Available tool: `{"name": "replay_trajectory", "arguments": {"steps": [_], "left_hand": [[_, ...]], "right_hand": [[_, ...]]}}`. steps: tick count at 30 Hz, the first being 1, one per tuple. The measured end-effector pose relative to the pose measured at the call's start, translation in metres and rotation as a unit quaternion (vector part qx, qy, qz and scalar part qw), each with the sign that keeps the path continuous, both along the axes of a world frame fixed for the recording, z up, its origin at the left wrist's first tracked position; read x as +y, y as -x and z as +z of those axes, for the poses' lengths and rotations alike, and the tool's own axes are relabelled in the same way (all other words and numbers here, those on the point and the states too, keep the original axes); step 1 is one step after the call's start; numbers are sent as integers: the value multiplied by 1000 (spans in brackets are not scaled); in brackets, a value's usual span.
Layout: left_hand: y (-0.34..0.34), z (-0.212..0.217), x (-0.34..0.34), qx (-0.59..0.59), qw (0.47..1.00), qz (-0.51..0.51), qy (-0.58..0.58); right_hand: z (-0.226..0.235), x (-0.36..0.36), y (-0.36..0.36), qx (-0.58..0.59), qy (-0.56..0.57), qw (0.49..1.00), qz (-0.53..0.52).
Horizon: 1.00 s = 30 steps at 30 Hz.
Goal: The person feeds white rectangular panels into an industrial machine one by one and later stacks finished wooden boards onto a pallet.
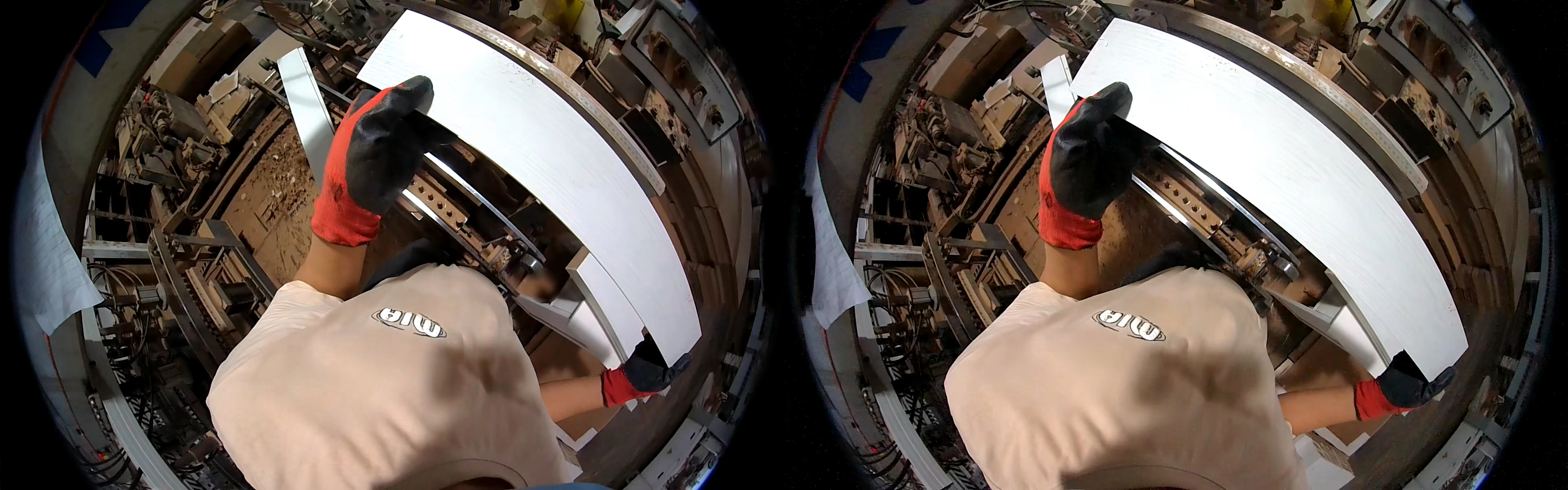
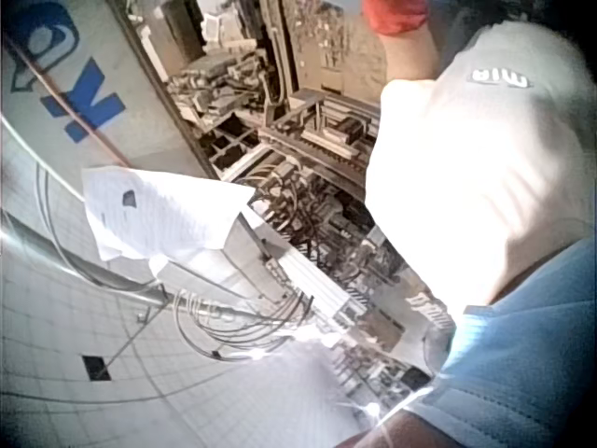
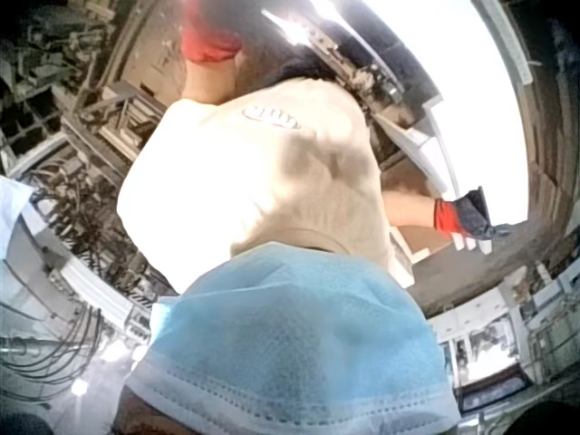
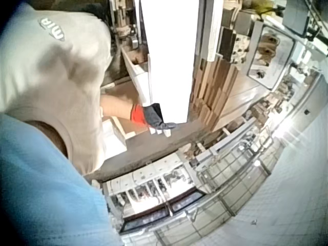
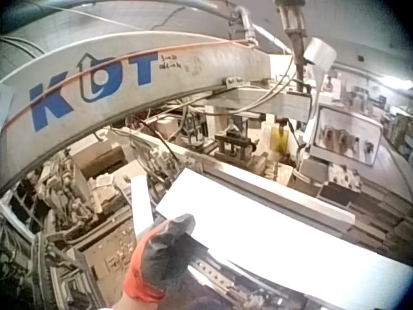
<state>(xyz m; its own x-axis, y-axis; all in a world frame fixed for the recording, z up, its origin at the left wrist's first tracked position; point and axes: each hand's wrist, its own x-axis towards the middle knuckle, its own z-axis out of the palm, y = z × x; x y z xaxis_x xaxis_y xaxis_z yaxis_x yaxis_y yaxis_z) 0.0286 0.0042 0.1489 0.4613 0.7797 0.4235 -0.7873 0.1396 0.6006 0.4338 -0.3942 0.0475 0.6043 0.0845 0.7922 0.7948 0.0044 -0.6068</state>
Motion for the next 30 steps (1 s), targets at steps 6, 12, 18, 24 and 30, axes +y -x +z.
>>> {"name": "replay_trajectory", "arguments": {"steps": [6, 12, 18, 24, 30], "left_hand": [[7, 1, -2, 143, 987, 60, -43], [10, -11, -1, 271, 919, 227, -176], [19, -25, 24, 192, 961, 13, 199], [31, -73, 76, 136, 963, 18, 231], [62, -117, 123, 224, 961, 89, 137]], "right_hand": [[-4, -4, -7, 27, 120, 992, -1], [-16, 0, -11, 60, 78, 994, 46], [13, 41, 44, 284, -87, 945, 133], [91, 106, 102, 418, -186, 856, 242], [93, 127, 122, 406, -292, 823, 268]]}}
